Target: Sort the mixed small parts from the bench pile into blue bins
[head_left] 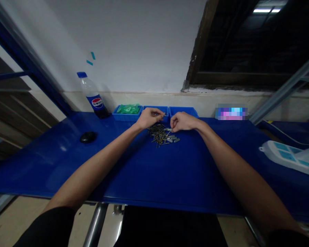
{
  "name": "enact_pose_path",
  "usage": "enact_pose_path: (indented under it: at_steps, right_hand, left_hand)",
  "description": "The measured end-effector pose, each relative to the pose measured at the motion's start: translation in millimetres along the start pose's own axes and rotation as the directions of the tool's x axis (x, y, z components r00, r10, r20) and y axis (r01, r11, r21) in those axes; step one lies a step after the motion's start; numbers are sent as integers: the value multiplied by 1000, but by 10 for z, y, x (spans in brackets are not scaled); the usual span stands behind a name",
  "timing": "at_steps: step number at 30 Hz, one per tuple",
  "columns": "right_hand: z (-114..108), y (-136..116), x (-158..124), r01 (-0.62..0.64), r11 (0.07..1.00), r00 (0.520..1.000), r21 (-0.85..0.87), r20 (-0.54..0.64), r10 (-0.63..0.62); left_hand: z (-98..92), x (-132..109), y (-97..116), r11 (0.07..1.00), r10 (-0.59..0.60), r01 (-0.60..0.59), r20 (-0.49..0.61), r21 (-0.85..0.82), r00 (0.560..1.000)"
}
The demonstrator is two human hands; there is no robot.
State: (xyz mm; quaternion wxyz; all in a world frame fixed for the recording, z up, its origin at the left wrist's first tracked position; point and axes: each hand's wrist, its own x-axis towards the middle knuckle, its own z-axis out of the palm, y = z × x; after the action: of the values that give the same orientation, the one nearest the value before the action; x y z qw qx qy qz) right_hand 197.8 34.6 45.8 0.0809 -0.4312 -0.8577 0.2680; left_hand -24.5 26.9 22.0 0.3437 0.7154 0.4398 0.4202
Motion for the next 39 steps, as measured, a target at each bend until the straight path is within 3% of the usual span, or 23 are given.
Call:
enact_pose_path:
  at_steps: [4,8,12,16,20,22,25,28,33,39]
  right_hand:
    - [-58,-16,-8,56,989,997,137,-69,-47]
    - [-69,-53,3,123,961,981,249,-179,-79]
    - [-43,-55,32,201,933,954,299,-275,-118]
    - [-27,-53,44,199,934,941,296,-325,-98]
    - [-48,-27,35,159,957,940,242,-335,-72]
    - [-82,-3,11,92,984,957,152,-286,-45]
    - [-148,17,-57,-40,999,998,26,-51,41]
    - [-190,3,-135,-160,986,966,46,211,147]
    - [-170,-39,-197,-276,954,916,116,334,224]
    - [-70,-54,-133,-291,948,883,129,419,214]
  left_hand:
    - [-5,1,-4,1000,14,-15,21,14,1000]
    - [1,-15,2,999,46,-48,114,17,992]
    - [9,-45,33,995,20,-1,189,-100,982]
    - [2,-66,82,969,-38,81,185,-232,982]
    - [-7,-58,84,954,-96,122,105,-274,990]
    - [-17,-39,46,954,-125,126,20,-272,992]
    - [-45,0,-34,978,-118,93,-126,-189,985]
    - [-68,28,-89,996,-65,52,-189,-72,980]
    - [-28,29,-87,994,-49,38,-102,-103,994]
    - [31,11,-49,997,-19,18,-7,-76,1000]
